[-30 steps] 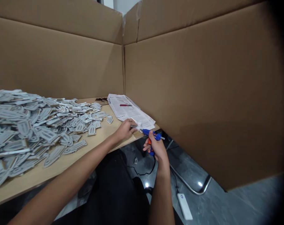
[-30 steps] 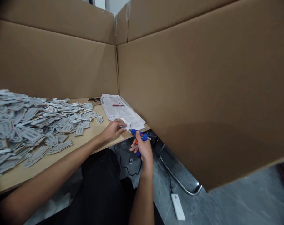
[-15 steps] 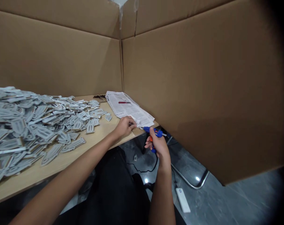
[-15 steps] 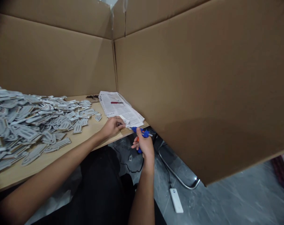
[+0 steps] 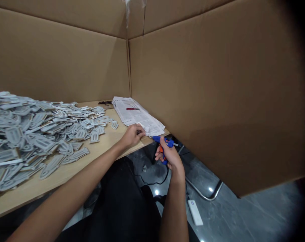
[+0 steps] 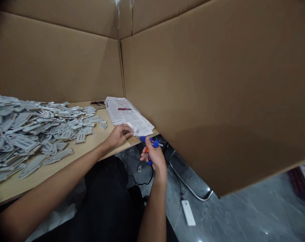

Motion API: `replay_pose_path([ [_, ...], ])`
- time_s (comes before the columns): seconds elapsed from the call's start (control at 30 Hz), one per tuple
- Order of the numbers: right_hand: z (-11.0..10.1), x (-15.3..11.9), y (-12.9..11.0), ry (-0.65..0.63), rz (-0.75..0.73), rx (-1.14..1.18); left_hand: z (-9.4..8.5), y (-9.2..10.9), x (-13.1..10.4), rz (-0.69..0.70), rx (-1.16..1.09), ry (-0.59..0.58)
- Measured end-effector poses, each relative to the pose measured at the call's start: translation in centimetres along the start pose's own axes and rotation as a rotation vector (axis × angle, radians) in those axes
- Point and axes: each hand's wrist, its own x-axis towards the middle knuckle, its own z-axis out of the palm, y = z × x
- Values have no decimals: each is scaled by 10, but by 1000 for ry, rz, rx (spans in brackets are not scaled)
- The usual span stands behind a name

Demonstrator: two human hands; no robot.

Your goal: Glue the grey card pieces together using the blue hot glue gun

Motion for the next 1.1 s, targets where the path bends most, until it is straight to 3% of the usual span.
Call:
replay_pose_path([
  [0.2, 4, 1, 0, -5, 2, 9, -1, 3, 1, 55, 55, -21],
  [0.37, 6, -2, -4, -5, 23, -2, 0, 3, 4, 0, 49, -46],
  [0.53, 8, -8, -8, -84, 29, -77, 3, -2, 6, -72, -4, -36],
  [0.87, -11, -13, -13, 37, -67, -30, 2, -10, 9, -178, -218, -67],
  [1.1, 2, -6, -5, 31, 6, -39, 5, -8, 7, -149, -207, -68],
])
